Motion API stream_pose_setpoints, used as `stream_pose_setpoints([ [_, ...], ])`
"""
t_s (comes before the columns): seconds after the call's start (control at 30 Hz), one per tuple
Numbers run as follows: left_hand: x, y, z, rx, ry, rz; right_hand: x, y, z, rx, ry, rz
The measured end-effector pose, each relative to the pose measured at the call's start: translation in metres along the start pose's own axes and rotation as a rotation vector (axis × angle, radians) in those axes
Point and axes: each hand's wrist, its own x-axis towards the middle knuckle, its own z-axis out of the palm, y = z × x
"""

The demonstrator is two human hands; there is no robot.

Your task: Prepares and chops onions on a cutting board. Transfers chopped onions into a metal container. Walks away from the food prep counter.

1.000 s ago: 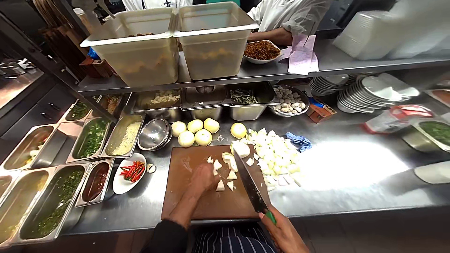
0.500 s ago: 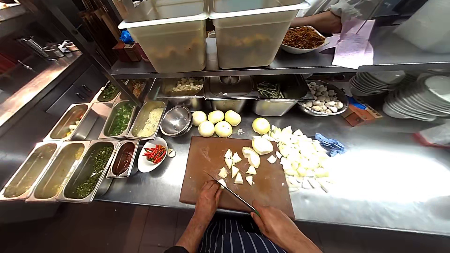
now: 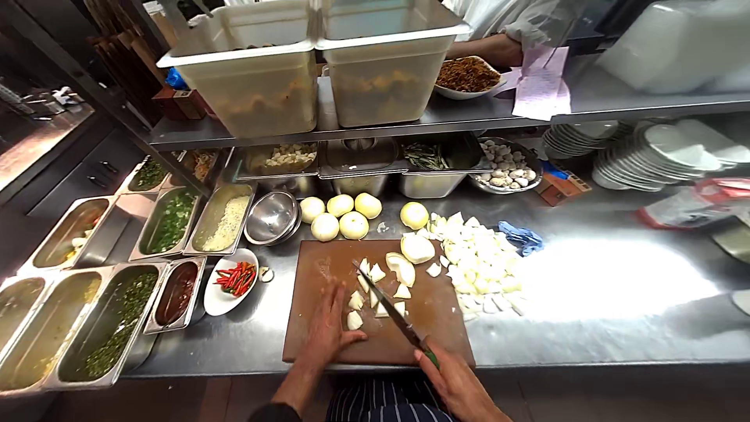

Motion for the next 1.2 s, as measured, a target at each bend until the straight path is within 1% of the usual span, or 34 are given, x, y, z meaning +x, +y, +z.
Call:
stream_pose_setpoints([
  [0.07,0.042,-0.003,-0.004,0.087,-0.153,0.101,-0.012,0.014,-0.014,0.118,0.137,0.078],
  [0.13,0.078,-0.001,-0.006,0.141,-0.291,0.212,-0.018,0.03,-0.027,0.206,0.227,0.172],
  [0.2,0.096,0.003,0.001,0.144,-0.391,0.315,-0.027,0.046,-0.035,0.331,0.25,0.302],
  [0.23,0.096,0.006,0.007,0.123,-0.394,0.358,-0.033,0.054,-0.036,0.395,0.258,0.357],
  [0.3,0.088,0.015,0.024,0.073,-0.332,0.42,-0.045,0.07,-0.036,0.475,0.283,0.435],
  [0.33,0.081,0.025,0.033,0.058,-0.289,0.415,-0.051,0.077,-0.035,0.496,0.3,0.461],
  [0.47,0.062,0.09,0.074,0.068,-0.173,0.26,-0.064,0.099,-0.026,0.583,0.378,0.525],
  [0.53,0.06,0.126,0.1,0.085,-0.055,0.192,-0.064,0.105,-0.026,0.636,0.412,0.556],
  [0.6,0.068,0.16,0.122,0.107,0.011,0.126,-0.059,0.114,-0.027,0.681,0.449,0.574],
  [0.7,0.094,0.201,0.154,0.098,0.076,0.07,-0.044,0.124,-0.027,0.773,0.502,0.56],
  [0.8,0.128,0.229,0.172,0.102,0.121,0.059,-0.024,0.128,-0.031,0.885,0.55,0.503],
  [0.87,0.144,0.243,0.175,0.089,0.08,0.047,-0.014,0.132,-0.036,0.946,0.583,0.477],
  [0.93,0.152,0.246,0.164,0.109,-0.03,0.05,-0.005,0.131,-0.04,0.992,0.579,0.46],
  [0.97,0.152,0.245,0.156,0.123,-0.04,0.093,-0.003,0.132,-0.043,0.999,0.57,0.455],
  [1.03,0.146,0.235,0.131,0.122,0.049,0.195,-0.001,0.137,-0.051,0.986,0.559,0.449],
  [1.07,0.14,0.226,0.114,0.11,0.103,0.191,-0.001,0.141,-0.053,0.975,0.56,0.444],
  [1.13,0.125,0.2,0.083,0.15,0.196,0.049,-0.003,0.15,-0.055,0.964,0.569,0.433],
  [1.17,0.12,0.182,0.074,0.166,0.196,-0.057,-0.004,0.152,-0.055,0.964,0.572,0.424],
  [1.2,0.118,0.165,0.071,0.167,0.147,-0.141,-0.005,0.154,-0.055,0.959,0.584,0.413],
])
